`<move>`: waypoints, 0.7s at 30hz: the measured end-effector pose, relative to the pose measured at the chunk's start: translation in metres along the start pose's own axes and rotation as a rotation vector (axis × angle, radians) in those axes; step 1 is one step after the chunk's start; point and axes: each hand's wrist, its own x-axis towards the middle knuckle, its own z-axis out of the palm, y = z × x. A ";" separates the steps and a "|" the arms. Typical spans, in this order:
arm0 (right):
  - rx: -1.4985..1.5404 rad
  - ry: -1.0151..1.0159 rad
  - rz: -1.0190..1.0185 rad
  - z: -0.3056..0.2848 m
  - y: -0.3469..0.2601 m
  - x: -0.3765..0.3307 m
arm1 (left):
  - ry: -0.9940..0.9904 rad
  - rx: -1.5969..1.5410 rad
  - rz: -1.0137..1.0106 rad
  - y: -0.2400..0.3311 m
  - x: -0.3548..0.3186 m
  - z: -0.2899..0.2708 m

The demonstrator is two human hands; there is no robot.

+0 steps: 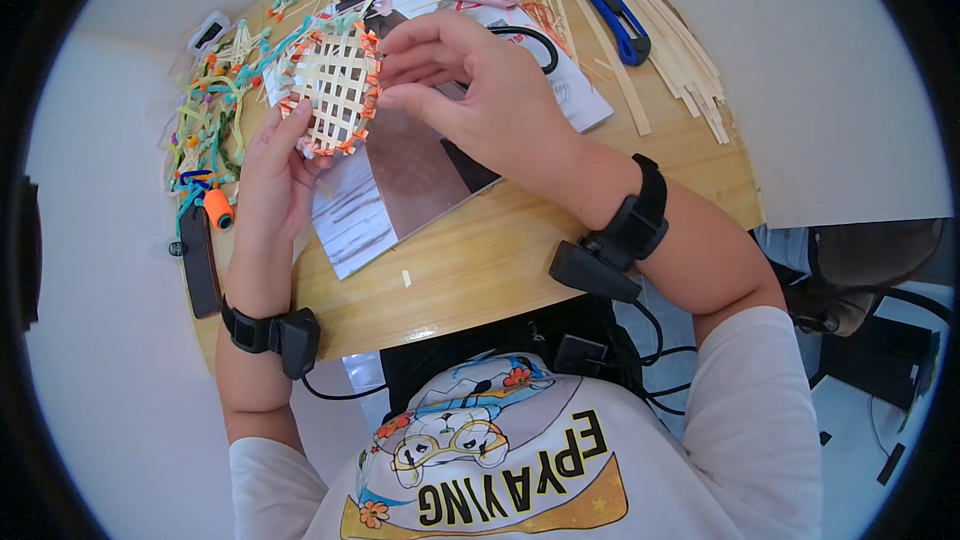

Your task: The recorder weaves and glues small wooden strips into a circular lattice structure, سپس meticulously trims the excess ends with scissors.

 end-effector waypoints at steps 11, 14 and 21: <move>0.065 0.070 0.126 0.003 -0.001 -0.002 | -0.048 0.010 0.035 -0.002 -0.004 0.005; 0.049 0.081 0.145 0.003 -0.001 -0.003 | -0.047 0.018 0.043 -0.003 -0.004 0.005; 0.061 0.076 0.163 0.002 0.000 -0.002 | -0.059 0.023 0.059 -0.002 -0.004 0.005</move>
